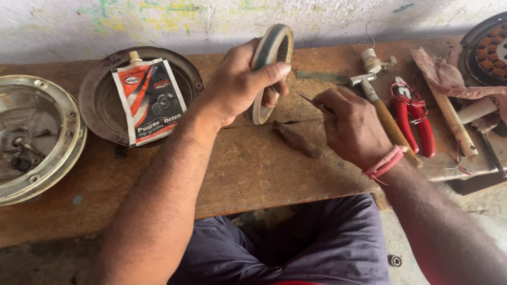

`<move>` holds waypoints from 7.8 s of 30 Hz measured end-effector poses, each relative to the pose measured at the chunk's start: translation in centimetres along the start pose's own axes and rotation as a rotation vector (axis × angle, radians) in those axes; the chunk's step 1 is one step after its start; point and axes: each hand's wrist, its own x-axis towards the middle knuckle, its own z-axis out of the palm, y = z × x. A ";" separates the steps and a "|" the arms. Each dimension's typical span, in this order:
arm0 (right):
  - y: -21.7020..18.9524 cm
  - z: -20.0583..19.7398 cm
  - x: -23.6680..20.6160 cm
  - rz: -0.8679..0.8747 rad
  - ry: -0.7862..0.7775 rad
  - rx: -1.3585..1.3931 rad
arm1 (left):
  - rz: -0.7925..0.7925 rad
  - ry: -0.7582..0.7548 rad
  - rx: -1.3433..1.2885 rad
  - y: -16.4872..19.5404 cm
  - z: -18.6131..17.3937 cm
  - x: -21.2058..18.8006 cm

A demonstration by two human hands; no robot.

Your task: The person uses a green-handled screwdriver to scrape and clean the inner surface of a metal ring. The person rotates the ring and continues scraping along the inner circumference. The person then wipes the ring with a cloth.

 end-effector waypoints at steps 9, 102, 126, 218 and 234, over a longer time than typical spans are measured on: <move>-0.1 4.0 4.1 -0.023 0.068 -0.179 | 0.196 0.299 0.474 -2.9 1.4 1.1; -0.1 5.2 4.1 -0.168 -0.063 0.051 | 0.179 0.267 0.644 -1.6 2.0 0.7; -2.6 3.3 0.5 -0.269 0.061 -0.145 | 0.218 0.174 0.349 -1.9 0.6 0.2; -0.6 6.5 5.4 -0.334 0.164 -0.157 | 0.258 0.234 0.373 -1.2 1.3 0.1; 1.1 6.3 5.8 -0.349 -0.048 -0.498 | 0.330 0.241 0.419 -1.4 1.5 0.4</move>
